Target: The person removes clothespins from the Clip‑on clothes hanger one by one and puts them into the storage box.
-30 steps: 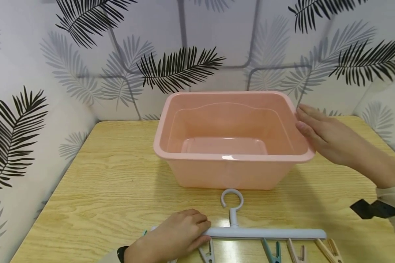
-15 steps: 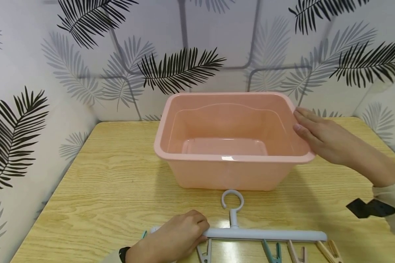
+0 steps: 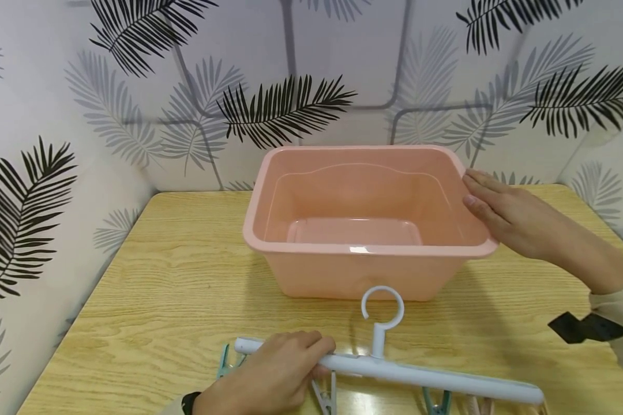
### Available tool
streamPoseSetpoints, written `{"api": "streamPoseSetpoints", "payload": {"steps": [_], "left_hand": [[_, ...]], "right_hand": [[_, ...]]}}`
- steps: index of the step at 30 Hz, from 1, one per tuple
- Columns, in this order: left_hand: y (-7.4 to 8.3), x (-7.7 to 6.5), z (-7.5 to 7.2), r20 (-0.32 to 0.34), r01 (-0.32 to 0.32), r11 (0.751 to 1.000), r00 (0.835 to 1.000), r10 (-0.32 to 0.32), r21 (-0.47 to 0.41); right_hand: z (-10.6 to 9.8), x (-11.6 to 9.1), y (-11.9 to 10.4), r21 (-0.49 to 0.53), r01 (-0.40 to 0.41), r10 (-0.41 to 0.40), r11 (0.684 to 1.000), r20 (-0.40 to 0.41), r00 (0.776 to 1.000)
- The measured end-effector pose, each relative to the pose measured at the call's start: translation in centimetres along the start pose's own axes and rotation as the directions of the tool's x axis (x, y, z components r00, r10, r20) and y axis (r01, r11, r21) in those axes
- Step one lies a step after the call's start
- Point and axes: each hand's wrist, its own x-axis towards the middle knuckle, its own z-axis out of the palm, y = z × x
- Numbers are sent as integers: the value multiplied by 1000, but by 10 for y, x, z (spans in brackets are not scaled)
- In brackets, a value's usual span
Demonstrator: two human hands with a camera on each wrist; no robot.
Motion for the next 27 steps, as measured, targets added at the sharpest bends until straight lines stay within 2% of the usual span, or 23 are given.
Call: {"api": "streamPoseSetpoints", "payload": {"steps": [2,6,9,11,14,17,19,22,27], "left_hand": [[0,0,0,-37,-8,999,999,10,34],[0,0,-1,-59,-8,994,998,14,110],[1,0,-3,-107,-42,974,992,67,221],[2,0,-4,-169,-63,955,979,116,288],[4,1,-7,-271,-76,928,945,183,364],[7,2,-13,-345,-73,916,912,221,396],[9,2,-17,-372,-74,914,898,235,398],[11,2,-23,-386,-64,911,892,236,408],[12,-2,-30,-374,-53,904,899,228,424]], "right_hand": [[0,0,0,0,-2,2,1000,0,1000],[0,0,0,4,-8,8,1000,4,1000],[0,0,0,3,-7,7,1000,3,1000],[0,0,0,-1,-4,4,1000,-1,1000],[0,-1,0,-6,0,0,1000,-4,1000],[1,-1,0,-8,1,-1,1000,-7,1000],[1,-1,0,-7,-1,1,1000,-7,1000],[2,-2,0,4,-7,7,1000,2,1000],[1,-2,1,18,-13,13,1000,17,1000]]}}
